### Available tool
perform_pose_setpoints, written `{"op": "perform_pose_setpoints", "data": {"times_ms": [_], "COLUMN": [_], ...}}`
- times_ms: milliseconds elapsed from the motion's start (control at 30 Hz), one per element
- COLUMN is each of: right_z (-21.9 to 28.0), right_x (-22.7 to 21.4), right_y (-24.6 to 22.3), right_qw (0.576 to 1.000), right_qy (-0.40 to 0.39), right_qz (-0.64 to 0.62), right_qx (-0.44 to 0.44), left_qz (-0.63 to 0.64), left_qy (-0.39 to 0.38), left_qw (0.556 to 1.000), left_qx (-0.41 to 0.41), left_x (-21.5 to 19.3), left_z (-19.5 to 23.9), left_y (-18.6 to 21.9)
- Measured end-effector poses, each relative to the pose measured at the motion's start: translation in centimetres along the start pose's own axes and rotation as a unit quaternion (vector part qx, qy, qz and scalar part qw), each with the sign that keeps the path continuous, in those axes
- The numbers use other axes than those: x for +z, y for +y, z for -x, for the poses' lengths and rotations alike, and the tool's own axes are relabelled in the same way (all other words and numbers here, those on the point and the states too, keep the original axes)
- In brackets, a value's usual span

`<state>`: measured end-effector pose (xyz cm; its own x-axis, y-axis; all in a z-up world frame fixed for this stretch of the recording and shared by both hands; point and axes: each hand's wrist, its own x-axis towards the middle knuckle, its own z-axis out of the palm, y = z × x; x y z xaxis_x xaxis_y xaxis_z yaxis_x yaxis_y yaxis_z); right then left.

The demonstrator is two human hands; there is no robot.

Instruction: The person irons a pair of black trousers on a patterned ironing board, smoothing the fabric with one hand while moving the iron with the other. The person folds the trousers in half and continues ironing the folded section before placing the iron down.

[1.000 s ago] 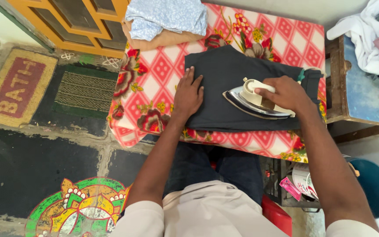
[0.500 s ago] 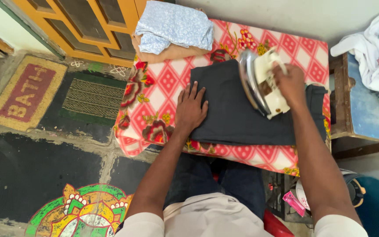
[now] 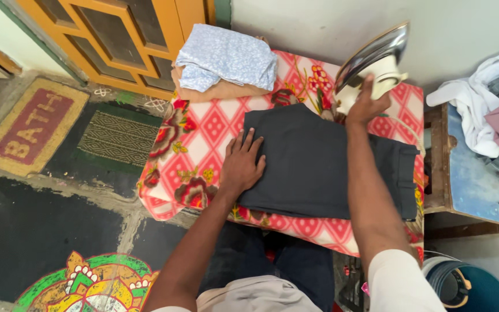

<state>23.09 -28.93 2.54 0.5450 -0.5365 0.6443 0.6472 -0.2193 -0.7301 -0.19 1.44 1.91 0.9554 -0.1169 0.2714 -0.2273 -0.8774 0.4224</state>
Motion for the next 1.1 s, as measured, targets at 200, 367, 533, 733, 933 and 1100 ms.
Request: {"op": "perform_pose_setpoints", "data": {"times_ms": [200,367,533,733,933,1100], "right_z": [4.4,5.8,4.2,2.9,2.7,4.2], "right_x": [-1.1,-4.4,-14.6,-26.4,-29.5,-27.7], "right_y": [1.2,-2.2,-8.0,-11.1,-13.1,-14.3], "right_qw": [0.992,0.977,0.864,0.859,0.721,0.811], "right_qy": [-0.006,-0.151,-0.325,-0.232,-0.312,-0.291], "right_qz": [0.085,0.083,0.372,0.397,0.487,0.297], "right_qx": [0.095,0.129,-0.103,0.226,0.382,0.412], "left_qz": [0.006,0.011,0.095,0.381,0.316,0.228], "left_qy": [-0.001,0.005,0.041,0.091,-0.076,-0.112], "left_qw": [1.0,1.0,0.995,0.917,0.918,0.94], "left_qx": [-0.001,0.004,0.008,-0.078,-0.225,-0.229], "left_x": [0.4,0.7,1.1,0.5,-4.2,-6.1], "left_z": [0.1,0.1,0.2,3.1,8.8,8.2], "left_y": [-0.2,-0.5,-1.2,-1.8,-0.4,1.0]}}
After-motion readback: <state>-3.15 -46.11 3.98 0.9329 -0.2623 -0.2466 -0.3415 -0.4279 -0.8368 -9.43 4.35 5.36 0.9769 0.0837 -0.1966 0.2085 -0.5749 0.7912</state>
